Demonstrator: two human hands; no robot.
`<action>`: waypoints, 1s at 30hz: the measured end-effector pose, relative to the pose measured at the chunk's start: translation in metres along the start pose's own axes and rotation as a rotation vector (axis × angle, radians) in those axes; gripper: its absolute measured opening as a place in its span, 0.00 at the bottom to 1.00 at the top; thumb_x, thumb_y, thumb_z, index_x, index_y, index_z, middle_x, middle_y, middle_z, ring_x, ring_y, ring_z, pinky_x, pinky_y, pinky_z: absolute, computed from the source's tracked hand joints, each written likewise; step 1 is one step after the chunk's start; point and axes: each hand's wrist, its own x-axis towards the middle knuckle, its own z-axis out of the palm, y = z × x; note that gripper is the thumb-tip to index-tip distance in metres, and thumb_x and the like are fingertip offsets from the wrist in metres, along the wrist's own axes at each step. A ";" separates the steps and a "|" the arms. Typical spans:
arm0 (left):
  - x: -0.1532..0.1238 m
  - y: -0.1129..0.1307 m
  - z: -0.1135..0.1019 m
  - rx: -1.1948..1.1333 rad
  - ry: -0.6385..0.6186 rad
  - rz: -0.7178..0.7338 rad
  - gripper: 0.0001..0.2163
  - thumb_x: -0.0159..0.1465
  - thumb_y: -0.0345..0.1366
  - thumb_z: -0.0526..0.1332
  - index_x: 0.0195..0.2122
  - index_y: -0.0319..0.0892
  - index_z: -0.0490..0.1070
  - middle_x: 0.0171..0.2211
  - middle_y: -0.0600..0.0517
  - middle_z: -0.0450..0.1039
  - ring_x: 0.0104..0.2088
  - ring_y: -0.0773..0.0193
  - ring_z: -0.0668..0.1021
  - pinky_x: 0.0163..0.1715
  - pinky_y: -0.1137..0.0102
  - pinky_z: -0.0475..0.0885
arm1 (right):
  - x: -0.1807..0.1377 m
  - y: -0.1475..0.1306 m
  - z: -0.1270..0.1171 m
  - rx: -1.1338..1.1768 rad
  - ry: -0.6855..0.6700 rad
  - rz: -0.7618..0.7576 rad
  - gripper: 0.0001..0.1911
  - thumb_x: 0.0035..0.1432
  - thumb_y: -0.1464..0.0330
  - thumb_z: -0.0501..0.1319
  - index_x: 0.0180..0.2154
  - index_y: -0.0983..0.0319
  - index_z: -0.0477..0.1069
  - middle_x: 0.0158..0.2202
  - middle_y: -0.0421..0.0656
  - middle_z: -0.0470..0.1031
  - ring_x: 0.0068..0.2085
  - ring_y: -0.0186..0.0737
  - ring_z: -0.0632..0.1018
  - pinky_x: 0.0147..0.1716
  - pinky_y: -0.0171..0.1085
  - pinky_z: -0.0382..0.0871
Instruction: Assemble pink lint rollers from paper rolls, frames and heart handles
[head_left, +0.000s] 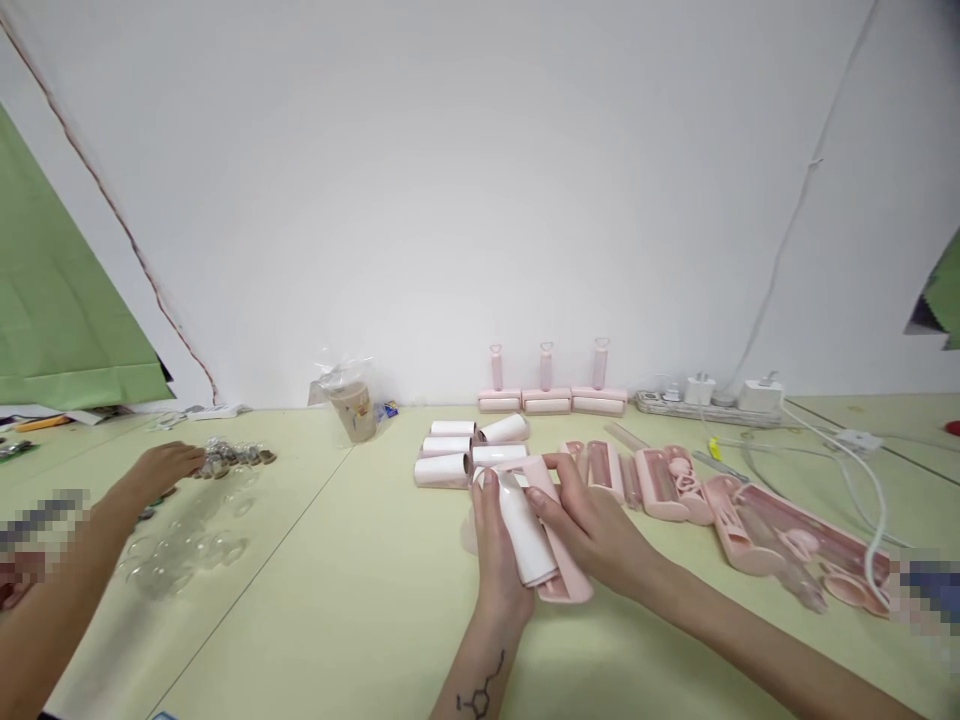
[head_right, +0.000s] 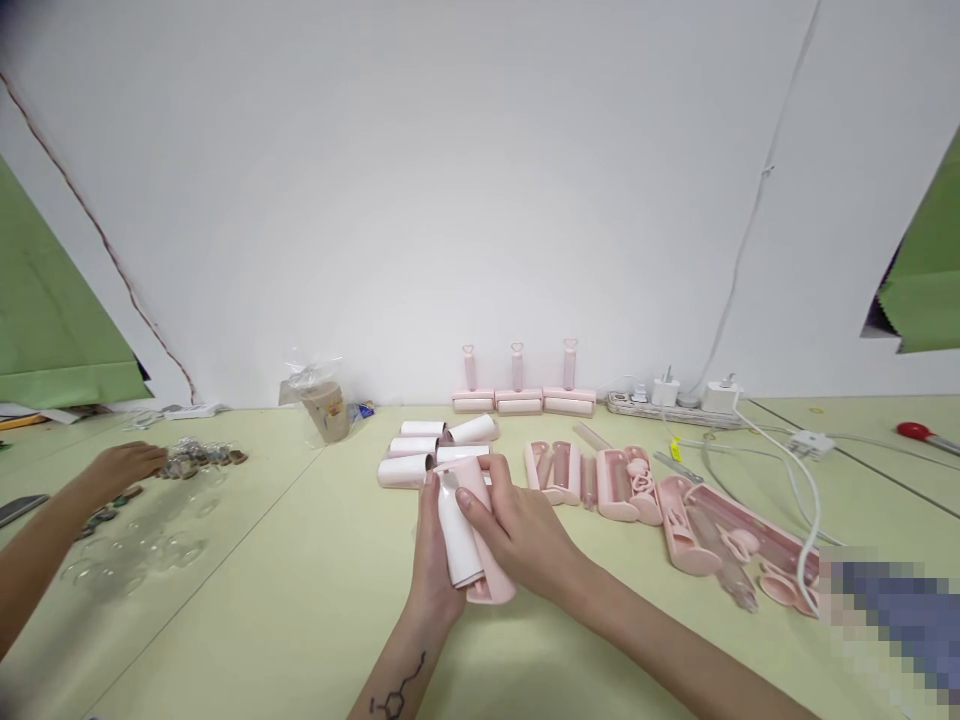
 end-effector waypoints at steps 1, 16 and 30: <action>-0.001 -0.001 0.001 0.009 -0.009 0.005 0.20 0.56 0.50 0.56 0.46 0.44 0.64 0.40 0.48 0.70 0.45 0.57 0.73 0.42 0.67 0.68 | -0.001 0.000 0.001 0.001 0.006 0.006 0.15 0.62 0.57 0.41 0.42 0.60 0.53 0.21 0.37 0.68 0.21 0.41 0.72 0.19 0.34 0.57; -0.010 0.014 0.003 0.256 -0.210 0.148 0.32 0.43 0.42 0.69 0.46 0.48 0.54 0.38 0.51 0.69 0.37 0.59 0.74 0.34 0.70 0.70 | 0.006 -0.002 -0.013 -0.143 0.108 -0.034 0.14 0.63 0.59 0.39 0.40 0.60 0.54 0.30 0.43 0.69 0.26 0.42 0.72 0.24 0.36 0.59; -0.027 0.012 -0.003 1.201 -0.541 -0.032 0.27 0.39 0.36 0.68 0.42 0.48 0.62 0.28 0.55 0.68 0.27 0.59 0.70 0.22 0.74 0.61 | -0.035 0.024 -0.066 -0.342 -0.322 0.049 0.05 0.51 0.66 0.54 0.26 0.59 0.65 0.24 0.40 0.71 0.25 0.39 0.71 0.21 0.33 0.55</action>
